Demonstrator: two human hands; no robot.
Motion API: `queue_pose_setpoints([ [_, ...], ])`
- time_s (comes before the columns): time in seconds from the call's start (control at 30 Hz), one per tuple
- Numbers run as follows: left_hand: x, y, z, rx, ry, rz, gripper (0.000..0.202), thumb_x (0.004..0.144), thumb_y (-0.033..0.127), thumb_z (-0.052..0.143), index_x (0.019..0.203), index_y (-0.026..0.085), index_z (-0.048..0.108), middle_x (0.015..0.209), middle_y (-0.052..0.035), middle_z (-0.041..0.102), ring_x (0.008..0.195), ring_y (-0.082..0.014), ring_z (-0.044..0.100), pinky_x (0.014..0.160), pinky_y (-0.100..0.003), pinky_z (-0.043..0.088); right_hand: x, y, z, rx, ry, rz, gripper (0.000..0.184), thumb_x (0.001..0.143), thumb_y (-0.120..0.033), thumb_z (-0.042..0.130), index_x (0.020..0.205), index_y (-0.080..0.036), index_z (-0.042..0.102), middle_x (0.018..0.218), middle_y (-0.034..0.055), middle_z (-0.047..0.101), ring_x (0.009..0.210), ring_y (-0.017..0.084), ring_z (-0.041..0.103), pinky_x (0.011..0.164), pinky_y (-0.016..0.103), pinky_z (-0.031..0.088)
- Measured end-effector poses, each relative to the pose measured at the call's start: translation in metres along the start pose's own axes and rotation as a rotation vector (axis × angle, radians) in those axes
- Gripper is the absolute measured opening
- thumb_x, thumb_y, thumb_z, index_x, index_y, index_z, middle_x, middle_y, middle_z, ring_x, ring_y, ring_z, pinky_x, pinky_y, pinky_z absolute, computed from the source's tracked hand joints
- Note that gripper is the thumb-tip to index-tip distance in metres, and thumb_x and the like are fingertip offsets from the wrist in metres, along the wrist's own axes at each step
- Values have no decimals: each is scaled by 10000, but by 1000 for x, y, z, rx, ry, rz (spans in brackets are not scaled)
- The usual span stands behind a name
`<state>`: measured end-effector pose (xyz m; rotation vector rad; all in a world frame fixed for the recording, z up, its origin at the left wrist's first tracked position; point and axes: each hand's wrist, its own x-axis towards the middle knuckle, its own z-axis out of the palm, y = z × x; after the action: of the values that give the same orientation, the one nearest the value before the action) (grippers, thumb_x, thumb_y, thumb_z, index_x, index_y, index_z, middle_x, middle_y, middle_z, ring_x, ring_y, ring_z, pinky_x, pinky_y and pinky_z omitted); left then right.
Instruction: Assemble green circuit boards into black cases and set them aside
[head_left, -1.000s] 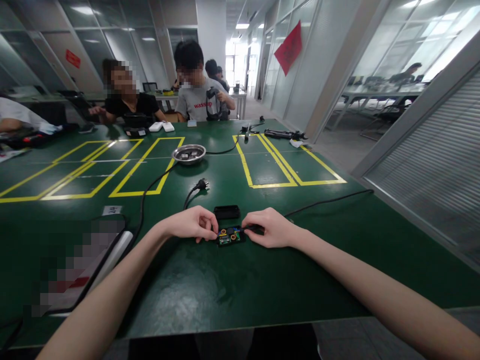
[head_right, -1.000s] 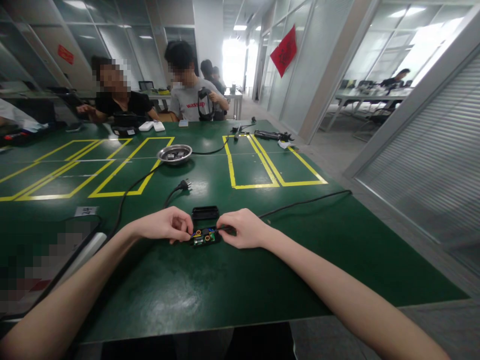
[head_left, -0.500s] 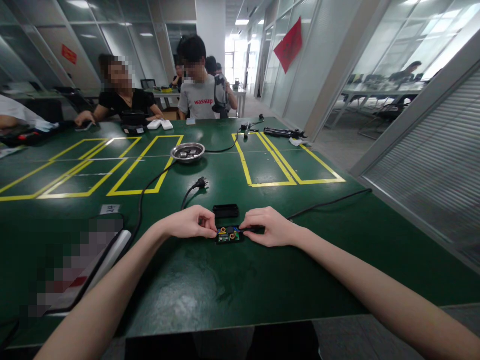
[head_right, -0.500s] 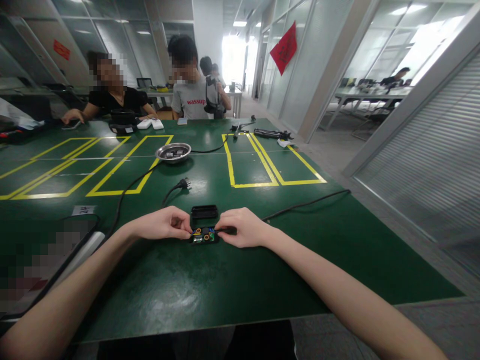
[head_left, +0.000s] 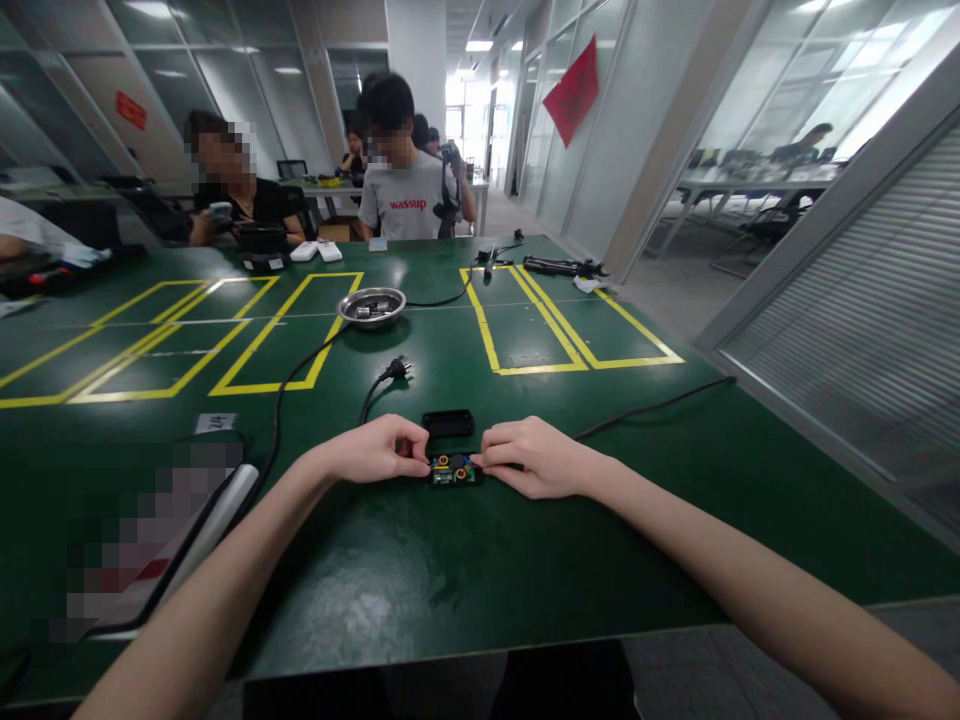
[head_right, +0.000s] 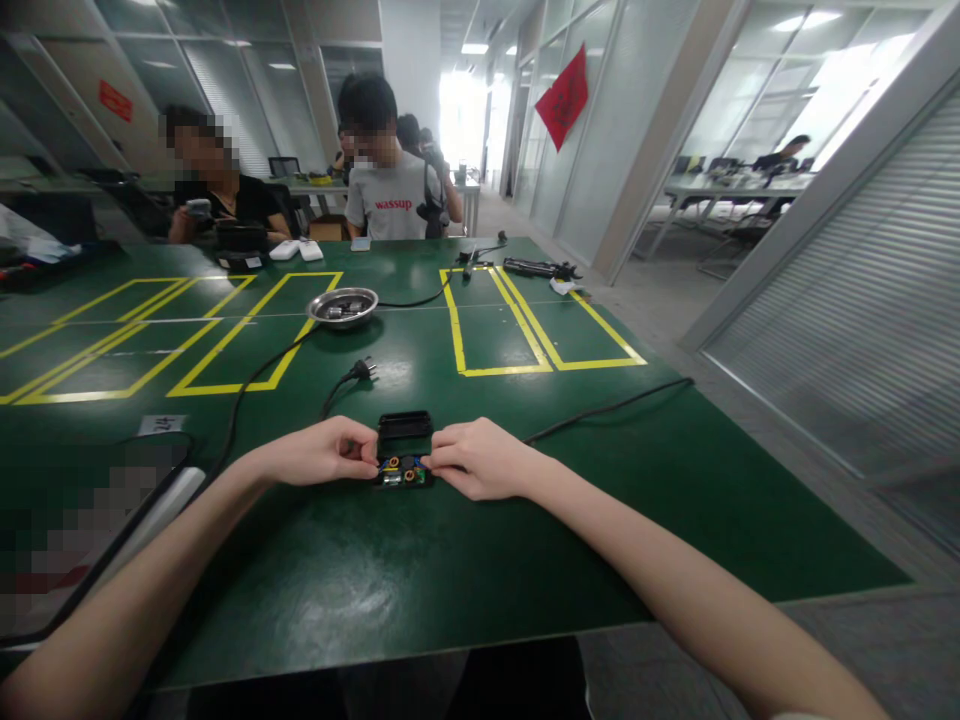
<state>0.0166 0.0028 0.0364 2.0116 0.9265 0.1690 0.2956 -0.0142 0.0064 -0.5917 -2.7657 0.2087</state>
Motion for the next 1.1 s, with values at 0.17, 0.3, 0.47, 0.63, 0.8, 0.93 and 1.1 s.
queue_pose_setpoints([
  [0.17,3,0,3,48,56,76,262,765,304,680,612,171,514,837,4,559,789,-151,538,709,-244,426,0,2,5,-61,60,-15,225,1005,-184,522,952,-173,741,840,62,681,774,174,616,644,276,408],
  [0.3,3,-1,2,23,65,29,264,752,318,702,612,172,534,816,6,585,755,-148,544,684,-241,417,0,6,9,15,125,-14,234,1010,-226,531,944,-182,751,861,69,685,781,181,631,656,285,447],
  [0.47,2,-1,-1,-31,62,17,296,763,418,731,669,173,594,718,22,564,641,-121,490,607,-232,374,5,8,21,133,332,137,228,964,-278,604,1122,-216,756,1061,88,646,893,198,631,786,334,532],
  [0.63,11,-12,-2,-3,411,-53,344,837,504,653,818,162,680,674,15,576,634,-144,502,596,-251,374,13,13,36,58,370,455,386,932,-318,670,1292,-181,692,1114,123,595,1012,268,578,911,467,527],
  [0.8,17,-22,2,89,418,-88,397,753,449,765,1018,155,739,723,7,660,649,-163,565,595,-260,395,14,18,37,243,358,516,250,866,-250,734,1103,-171,722,1021,83,645,976,236,597,891,417,523],
  [0.93,16,-21,1,-109,393,-63,312,701,389,809,874,158,691,739,3,692,704,-165,630,671,-266,474,15,14,32,474,385,564,274,833,-196,708,1103,-166,672,964,51,704,792,170,601,715,317,505],
  [1.1,15,-18,-2,-300,364,-86,296,676,329,831,866,152,688,735,-6,711,692,-151,655,684,-272,515,18,8,29,756,397,545,428,861,-231,644,1282,-157,620,960,52,746,747,145,616,694,296,514],
])
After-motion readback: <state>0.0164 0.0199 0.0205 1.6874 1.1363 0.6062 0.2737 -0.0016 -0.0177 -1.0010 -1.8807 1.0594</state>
